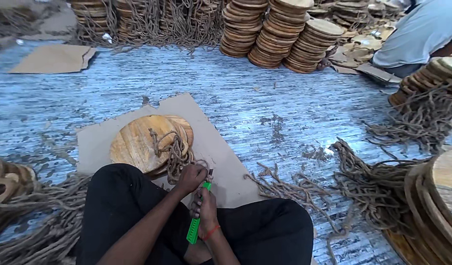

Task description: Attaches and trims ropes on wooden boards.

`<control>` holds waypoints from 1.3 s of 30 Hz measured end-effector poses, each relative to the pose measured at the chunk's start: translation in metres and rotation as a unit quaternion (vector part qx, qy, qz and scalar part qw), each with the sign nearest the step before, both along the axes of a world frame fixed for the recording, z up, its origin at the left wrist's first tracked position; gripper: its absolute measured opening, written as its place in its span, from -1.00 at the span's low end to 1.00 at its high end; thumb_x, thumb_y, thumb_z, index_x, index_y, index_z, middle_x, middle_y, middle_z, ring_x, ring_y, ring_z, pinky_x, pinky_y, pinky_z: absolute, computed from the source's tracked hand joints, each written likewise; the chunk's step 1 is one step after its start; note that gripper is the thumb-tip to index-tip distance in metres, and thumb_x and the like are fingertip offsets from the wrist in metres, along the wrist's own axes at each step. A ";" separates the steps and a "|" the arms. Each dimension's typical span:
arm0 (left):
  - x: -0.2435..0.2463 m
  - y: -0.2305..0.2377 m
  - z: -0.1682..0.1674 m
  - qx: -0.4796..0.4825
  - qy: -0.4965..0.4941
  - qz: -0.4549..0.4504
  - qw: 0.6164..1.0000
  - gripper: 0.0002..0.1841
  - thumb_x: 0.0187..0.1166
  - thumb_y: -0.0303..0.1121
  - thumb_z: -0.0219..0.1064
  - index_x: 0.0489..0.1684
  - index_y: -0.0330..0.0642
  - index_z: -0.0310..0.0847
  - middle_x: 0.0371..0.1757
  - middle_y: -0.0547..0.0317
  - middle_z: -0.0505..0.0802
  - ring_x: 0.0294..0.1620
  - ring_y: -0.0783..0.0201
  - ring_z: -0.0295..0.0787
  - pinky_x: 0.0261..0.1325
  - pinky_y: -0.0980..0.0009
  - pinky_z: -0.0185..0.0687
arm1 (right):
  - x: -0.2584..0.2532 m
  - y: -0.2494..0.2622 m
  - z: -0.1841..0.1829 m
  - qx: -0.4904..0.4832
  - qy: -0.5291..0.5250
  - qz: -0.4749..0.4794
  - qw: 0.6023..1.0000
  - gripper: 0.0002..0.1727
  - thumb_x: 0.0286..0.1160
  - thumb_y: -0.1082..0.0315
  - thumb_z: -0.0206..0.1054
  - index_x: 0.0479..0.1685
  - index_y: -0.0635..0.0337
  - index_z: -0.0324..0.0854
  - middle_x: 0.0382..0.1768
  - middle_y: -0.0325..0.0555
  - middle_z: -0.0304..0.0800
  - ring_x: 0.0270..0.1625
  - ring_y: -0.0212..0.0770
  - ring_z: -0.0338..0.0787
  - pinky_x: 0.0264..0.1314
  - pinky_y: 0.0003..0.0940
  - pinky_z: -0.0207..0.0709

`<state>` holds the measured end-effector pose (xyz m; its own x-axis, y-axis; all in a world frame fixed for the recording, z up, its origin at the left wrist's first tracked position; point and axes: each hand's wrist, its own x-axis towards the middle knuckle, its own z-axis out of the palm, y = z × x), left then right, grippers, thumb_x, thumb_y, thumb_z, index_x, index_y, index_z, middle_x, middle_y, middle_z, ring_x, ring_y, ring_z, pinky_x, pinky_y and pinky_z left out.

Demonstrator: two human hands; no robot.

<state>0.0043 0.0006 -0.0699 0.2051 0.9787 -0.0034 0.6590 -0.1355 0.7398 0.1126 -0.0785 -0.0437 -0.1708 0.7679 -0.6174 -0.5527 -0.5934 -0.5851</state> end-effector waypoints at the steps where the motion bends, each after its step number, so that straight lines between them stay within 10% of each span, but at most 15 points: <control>1: 0.000 0.001 0.002 0.016 0.004 -0.017 1.000 -0.49 0.68 -0.18 -0.01 -0.67 -0.32 0.60 -0.65 0.01 0.62 -0.48 0.03 0.65 -0.28 -0.03 0.49 | -0.003 -0.004 0.003 -0.005 0.000 -0.014 1.000 -0.60 0.89 0.32 -0.15 -0.49 0.08 0.29 -0.82 -0.42 0.16 -0.86 -0.53 0.15 -0.82 -0.65 0.10; 5: 0.005 -0.004 0.001 0.011 0.019 -0.020 1.000 -0.50 0.66 -0.17 0.02 -0.64 -0.34 0.61 -0.62 -0.04 0.66 -0.45 0.02 0.67 -0.26 -0.01 0.51 | -0.007 -0.023 0.011 0.007 -0.007 -0.048 0.999 -0.59 0.86 0.33 -0.15 -0.54 0.06 0.28 -0.84 -0.42 0.17 -0.87 -0.53 0.15 -0.82 -0.66 0.11; 8: -0.028 0.021 0.030 -0.153 0.018 0.175 0.972 -0.51 0.85 -0.14 0.08 0.00 -0.49 0.75 -0.03 -0.41 0.83 0.14 -0.29 0.77 0.36 -0.27 0.52 | 0.017 -0.045 0.034 0.139 -0.068 -0.118 0.981 -0.64 0.66 0.36 -0.17 -0.54 0.01 0.41 -0.85 -0.50 0.31 -0.85 -0.58 0.29 -0.78 -0.65 0.22; 12: -0.040 0.040 0.035 -0.051 -0.047 0.145 0.987 -0.49 0.86 -0.19 -0.03 -0.37 -0.38 0.72 -0.42 -0.11 0.74 -0.29 -0.05 0.72 -0.05 -0.15 0.61 | 0.085 -0.017 0.017 0.103 -0.106 -0.140 0.979 -0.56 0.86 0.32 -0.12 -0.56 0.07 0.37 -0.82 -0.42 0.28 -0.84 -0.52 0.24 -0.79 -0.62 0.21; 15: -0.014 0.017 0.030 -0.108 -0.148 0.124 0.975 -0.46 0.89 -0.15 -0.13 -0.47 -0.27 0.59 -0.56 0.19 0.57 -0.50 0.31 0.52 -0.27 0.26 0.53 | 0.092 0.013 -0.003 0.185 -0.192 -0.055 0.962 -0.83 0.64 0.40 0.25 0.04 0.30 0.59 -0.64 -0.34 0.45 -0.72 -0.50 0.33 -0.66 -0.57 0.30; 18: -0.001 0.004 0.024 -0.186 -0.206 0.119 0.953 -0.49 0.91 -0.11 -0.17 -0.31 -0.27 0.57 -0.56 0.27 0.57 -0.56 0.40 0.52 -0.35 0.38 0.57 | 0.076 0.037 -0.010 0.258 -0.260 0.076 0.927 -0.31 0.30 0.28 0.59 0.50 0.25 0.51 -0.38 -0.25 0.68 -0.53 -0.43 0.53 -0.49 -0.48 0.46; 21: 0.001 0.000 0.019 -0.219 -0.240 0.089 0.942 -0.48 0.91 -0.09 -0.15 -0.32 -0.27 0.57 -0.57 0.21 0.61 -0.55 0.35 0.57 -0.35 0.34 0.60 | 0.050 0.047 -0.021 0.283 -0.305 0.105 0.903 -0.41 0.24 0.22 0.66 0.29 0.23 0.67 -0.25 -0.17 0.80 -0.35 -0.37 0.71 -0.21 -0.38 0.65; 25: 0.007 -0.002 0.017 -0.206 -0.179 0.074 0.959 -0.45 0.92 -0.13 -0.13 -0.45 -0.25 0.61 -0.62 0.22 0.66 -0.59 0.37 0.59 -0.37 0.36 0.59 | 0.045 0.047 -0.022 0.250 -0.342 0.051 0.904 -0.77 0.46 0.28 0.51 -0.11 0.28 0.75 -0.50 -0.21 0.77 -0.54 -0.39 0.69 -0.37 -0.42 0.63; 28: 0.002 0.003 0.024 -0.124 -0.179 0.173 0.961 -0.50 0.92 -0.20 -0.08 -0.05 -0.48 0.69 -0.36 0.02 0.81 -0.34 0.26 0.76 -0.08 0.22 0.73 | 0.082 0.049 -0.001 0.212 -0.363 0.030 0.907 -0.77 0.55 0.34 0.44 0.04 0.27 0.76 -0.33 -0.14 0.83 -0.46 -0.33 0.72 -0.35 -0.36 0.64; 34: -0.070 0.022 0.071 0.068 -0.335 0.314 0.886 -0.80 0.85 -0.27 0.04 -0.10 -0.18 0.46 -0.45 0.35 0.51 -0.56 0.49 0.46 -0.43 0.50 0.54 | 0.231 0.063 0.053 0.163 -0.592 -0.019 0.789 -0.66 0.56 0.23 0.47 0.14 0.28 0.71 -0.32 0.05 0.78 -0.42 -0.08 0.68 -0.31 0.00 0.59; 39: -0.150 0.027 0.092 -0.012 -0.183 0.340 0.922 -0.67 0.82 -0.21 0.20 0.07 -0.40 0.55 -0.23 -0.06 0.74 -0.24 0.15 0.69 -0.02 0.09 0.65 | 0.285 0.074 0.055 0.079 -0.697 0.062 0.710 -0.17 0.47 -0.01 0.54 0.60 0.39 0.40 0.15 0.55 0.68 0.18 0.48 0.68 0.26 0.49 0.40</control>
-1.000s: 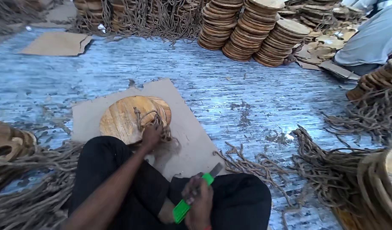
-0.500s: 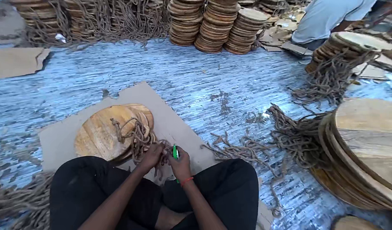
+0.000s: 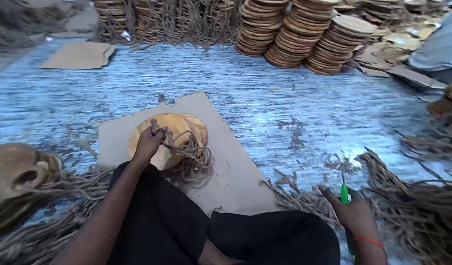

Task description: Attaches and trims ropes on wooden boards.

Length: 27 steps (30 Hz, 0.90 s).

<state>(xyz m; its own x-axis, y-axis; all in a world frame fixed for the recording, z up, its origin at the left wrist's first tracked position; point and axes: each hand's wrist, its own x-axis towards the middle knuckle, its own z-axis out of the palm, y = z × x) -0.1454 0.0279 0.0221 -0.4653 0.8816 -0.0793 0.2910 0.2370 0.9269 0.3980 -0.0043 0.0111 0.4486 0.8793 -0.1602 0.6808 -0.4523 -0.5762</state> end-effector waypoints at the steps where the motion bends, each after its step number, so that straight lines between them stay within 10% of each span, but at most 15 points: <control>1: -0.015 0.005 -0.001 -0.050 0.030 -0.006 0.998 -0.60 0.83 -0.16 0.17 0.14 -0.45 0.56 -0.08 -0.21 0.76 -0.07 -0.01 0.70 0.11 -0.07 0.59 | -0.007 0.007 -0.004 -0.002 -0.003 0.013 1.000 -0.19 0.53 -0.02 0.49 0.61 0.38 0.38 0.20 0.55 0.66 0.22 0.47 0.67 0.29 0.49 0.39; 4: -0.047 0.033 -0.017 -0.185 0.148 -0.049 0.970 -0.52 0.79 -0.10 0.20 0.28 -0.45 0.60 0.18 -0.45 0.75 0.31 -0.37 0.67 0.39 -0.41 0.42 | -0.043 0.044 -0.022 -0.030 -0.031 0.067 0.997 -0.33 0.63 0.13 0.41 0.61 0.35 0.41 0.36 0.52 0.59 0.37 0.47 0.64 0.39 0.44 0.42; 9: -0.043 0.065 -0.050 -0.280 0.123 -0.096 0.947 -0.49 0.83 -0.13 0.12 0.57 -0.32 0.42 0.42 -0.43 0.65 0.43 -0.35 0.60 0.40 -0.35 0.47 | -0.075 0.076 -0.099 -0.111 -0.116 0.092 0.983 -0.47 0.60 0.26 0.37 0.55 0.21 0.53 0.49 0.42 0.52 0.42 0.40 0.65 0.36 0.33 0.55; 15: -0.024 0.087 -0.075 -0.329 0.216 -0.082 0.916 -0.43 0.70 -0.04 0.27 0.45 -0.38 0.49 0.35 -0.39 0.71 0.42 -0.30 0.66 0.40 -0.30 0.54 | -0.078 0.071 -0.114 -0.153 -0.159 0.092 0.971 -0.42 0.47 0.17 0.49 0.52 0.05 0.59 0.53 0.33 0.52 0.52 0.41 0.55 0.36 0.41 0.48; 19: -0.006 0.095 -0.071 -0.260 0.212 -0.110 0.936 -0.58 0.68 -0.21 0.32 0.22 -0.46 0.59 0.19 -0.42 0.76 0.28 -0.32 0.72 0.30 -0.31 0.57 | -0.083 0.064 -0.118 -0.021 -0.100 0.135 0.986 -0.42 0.43 0.16 0.56 0.44 0.21 0.64 0.42 0.40 0.59 0.46 0.43 0.58 0.46 0.34 0.45; 22: 0.044 0.070 -0.020 -0.073 0.101 -0.163 0.979 -0.64 0.81 -0.34 0.13 0.42 -0.41 0.45 0.11 -0.36 0.75 0.06 -0.21 0.76 0.15 -0.19 0.65 | -0.093 0.056 -0.121 0.199 0.036 0.196 0.960 -0.46 0.41 0.24 0.53 0.34 0.37 0.66 0.25 0.36 0.72 0.22 0.29 0.77 0.26 0.23 0.63; 27: 0.192 -0.012 0.023 0.035 0.107 -0.395 0.912 -0.63 0.76 -0.39 0.19 0.47 -0.28 0.46 0.24 -0.13 0.79 0.29 0.02 0.75 0.45 0.01 0.60 | -0.167 0.016 -0.082 0.263 0.298 0.270 0.877 0.20 -0.09 0.00 0.72 0.64 0.53 0.25 0.51 0.20 0.57 0.54 -0.16 0.58 0.54 -0.23 0.52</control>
<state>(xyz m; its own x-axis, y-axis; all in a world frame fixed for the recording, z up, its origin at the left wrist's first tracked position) 0.0465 0.0156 0.0455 0.3191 0.9477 0.0078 0.5213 -0.1824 0.8336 0.2307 0.0119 -0.0712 -0.0811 0.9604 0.2667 0.2213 0.2783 -0.9347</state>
